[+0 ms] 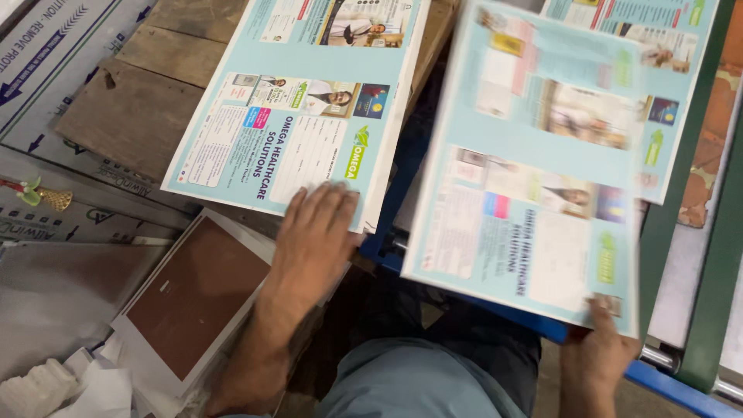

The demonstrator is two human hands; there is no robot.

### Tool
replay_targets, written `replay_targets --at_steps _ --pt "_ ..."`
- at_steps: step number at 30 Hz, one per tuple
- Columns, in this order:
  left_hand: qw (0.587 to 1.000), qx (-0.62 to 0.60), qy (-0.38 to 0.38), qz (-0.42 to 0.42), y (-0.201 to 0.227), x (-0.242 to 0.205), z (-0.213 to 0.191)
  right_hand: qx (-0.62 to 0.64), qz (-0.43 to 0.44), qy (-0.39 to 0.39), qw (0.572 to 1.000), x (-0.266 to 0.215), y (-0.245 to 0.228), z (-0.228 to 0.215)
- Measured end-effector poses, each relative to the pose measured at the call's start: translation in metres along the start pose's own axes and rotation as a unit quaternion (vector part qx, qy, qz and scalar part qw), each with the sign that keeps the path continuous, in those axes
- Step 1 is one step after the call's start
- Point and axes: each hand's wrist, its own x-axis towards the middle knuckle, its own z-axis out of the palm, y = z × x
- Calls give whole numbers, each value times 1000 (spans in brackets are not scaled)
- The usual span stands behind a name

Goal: The person repeatedly picks up stacks of printed papers from a wooden surface and places them onto a moving conveyor belt. The hands move quickly to transfer the documents, which feature a light blue design and text, from the left side of the frame to the right.

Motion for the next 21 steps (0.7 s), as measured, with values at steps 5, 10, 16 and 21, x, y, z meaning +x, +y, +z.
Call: replay_targets --at_steps 5,10,16,21 --pt "997 7 63 35 -17 -1 11 -54 -49 49 996 4 10 -57" --pt "995 -12 93 19 -21 3 16 -96 -5 88 991 -11 33 -99" --pt "993 -4 113 16 -19 3 18 -134 30 119 983 -39 62 -122" --pt "993 -11 120 16 -17 5 16 -129 28 106 986 -27 45 -100"
